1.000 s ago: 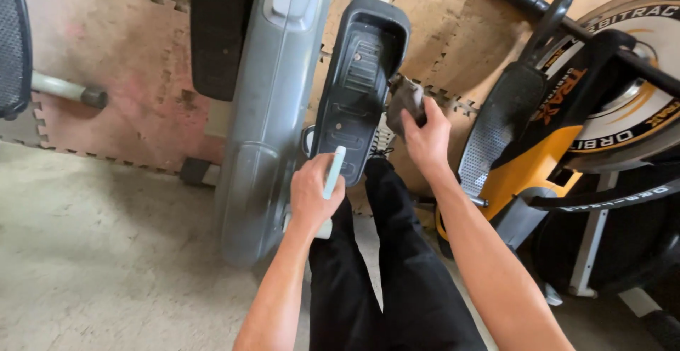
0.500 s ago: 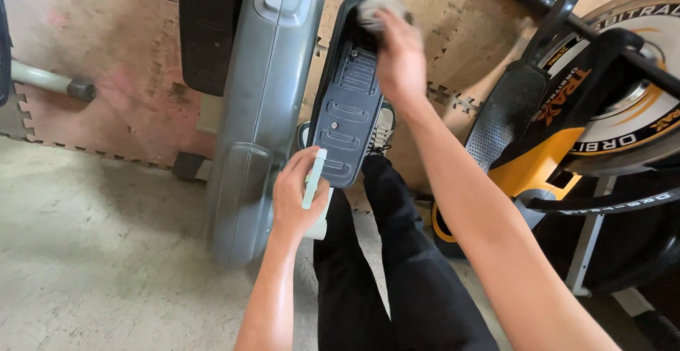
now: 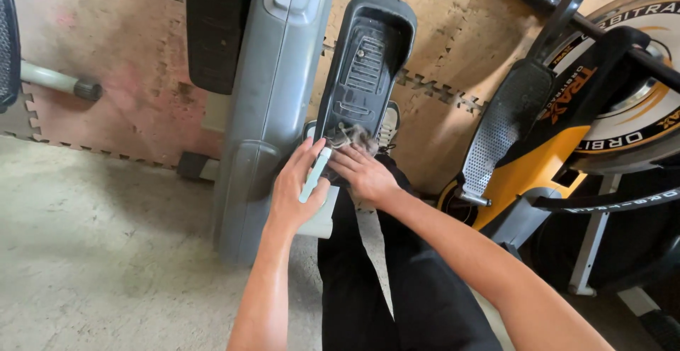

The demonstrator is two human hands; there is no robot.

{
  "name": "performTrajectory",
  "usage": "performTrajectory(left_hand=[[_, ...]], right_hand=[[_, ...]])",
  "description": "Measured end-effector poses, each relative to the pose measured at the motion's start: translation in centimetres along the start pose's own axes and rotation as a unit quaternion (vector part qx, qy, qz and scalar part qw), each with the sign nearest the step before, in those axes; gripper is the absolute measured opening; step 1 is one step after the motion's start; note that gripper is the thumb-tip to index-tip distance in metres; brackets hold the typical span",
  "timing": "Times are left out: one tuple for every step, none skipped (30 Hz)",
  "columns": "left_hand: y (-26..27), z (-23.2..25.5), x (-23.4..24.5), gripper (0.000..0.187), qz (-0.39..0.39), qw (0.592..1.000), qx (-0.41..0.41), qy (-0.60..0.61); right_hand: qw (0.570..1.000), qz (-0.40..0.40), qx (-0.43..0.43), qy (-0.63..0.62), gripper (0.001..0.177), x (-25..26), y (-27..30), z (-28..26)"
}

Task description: Wiping down and cleaning various exercise machines using a spray bottle and a cloth.

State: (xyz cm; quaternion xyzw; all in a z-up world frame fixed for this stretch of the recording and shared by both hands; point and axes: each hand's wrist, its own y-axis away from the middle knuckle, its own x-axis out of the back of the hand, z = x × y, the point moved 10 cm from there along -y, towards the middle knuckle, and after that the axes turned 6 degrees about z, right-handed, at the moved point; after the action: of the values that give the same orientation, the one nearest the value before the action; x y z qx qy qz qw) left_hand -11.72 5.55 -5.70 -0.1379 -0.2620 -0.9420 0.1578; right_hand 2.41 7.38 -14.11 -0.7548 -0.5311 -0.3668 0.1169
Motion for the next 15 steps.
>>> performTrajectory(left_hand=[[-0.1, -0.2, -0.1, 0.061, -0.011, 0.999, 0.028, -0.012], [-0.2, -0.4, -0.2, 0.06, -0.022, 0.998, 0.056, -0.024], [-0.1, -0.7, 0.0, 0.06, -0.022, 0.998, 0.056, -0.024], [0.0, 0.4, 0.5, 0.055, -0.006, 0.999, -0.016, -0.036], [0.3, 1.6, 0.9, 0.049, 0.008, 0.995, -0.088, -0.047], [0.3, 1.6, 1.3, 0.049, 0.007, 0.995, -0.086, -0.048], [0.2, 1.4, 1.6, 0.045, -0.002, 0.997, -0.069, -0.047], [0.1, 1.2, 1.7, 0.041, -0.01, 0.998, -0.053, -0.043], [-0.1, 1.4, 2.1, 0.041, -0.01, 0.998, -0.052, -0.042], [-0.3, 1.6, 2.1, 0.043, -0.025, 0.996, -0.055, -0.061], [-0.4, 1.8, 2.1, 0.044, -0.039, 0.994, -0.058, -0.079], [-0.7, 1.7, 2.3, 0.044, -0.037, 0.995, -0.058, -0.079], [-0.9, 2.3, 2.3, 0.047, -0.043, 0.991, -0.093, -0.082], [-0.6, 2.8, 2.3, 0.049, -0.053, 0.987, -0.124, -0.084], [-0.6, 2.4, 2.3, 0.049, -0.057, 0.988, -0.12, -0.084]], right_hand=[[0.999, -0.044, 0.01, 0.013, 0.067, 0.0, -0.5, -0.2], [0.996, -0.089, 0.021, 0.025, 0.077, 0.0, -1.0, -0.4], [0.996, -0.088, 0.021, 0.024, 0.077, 0.1, -2.0, 1.2], [0.994, -0.032, 0.051, 0.094, 0.065, 1.3, -3.2, 2.2], [0.983, 0.025, 0.08, 0.163, 0.055, 2.3, -4.1, 3.1], [0.984, 0.024, 0.079, 0.161, 0.055, 2.0, -4.8, 5.4], [0.978, 0.045, 0.116, 0.164, 0.056, 2.0, -5.2, 6.8], [0.971, 0.065, 0.154, 0.169, 0.056, 2.1, -5.7, 8.4], [0.971, 0.064, 0.154, 0.17, 0.056, 3.6, -6.9, 8.5], [0.971, 0.044, 0.098, 0.214, 0.056, 4.9, -8.4, 9.8], [0.965, 0.024, 0.042, 0.257, 0.055, 6.3, -9.7, 11.1], [0.965, 0.024, 0.044, 0.258, 0.055, 6.6, -10.8, 11.8], [0.969, 0.035, -0.038, 0.24, 0.046, 7.6, -11.9, 13.9], [0.967, 0.041, -0.123, 0.218, 0.038, 8.0, -12.1, 15.9], [0.968, 0.037, -0.125, 0.215, 0.038, 7.2, -11.9, 15.2]])
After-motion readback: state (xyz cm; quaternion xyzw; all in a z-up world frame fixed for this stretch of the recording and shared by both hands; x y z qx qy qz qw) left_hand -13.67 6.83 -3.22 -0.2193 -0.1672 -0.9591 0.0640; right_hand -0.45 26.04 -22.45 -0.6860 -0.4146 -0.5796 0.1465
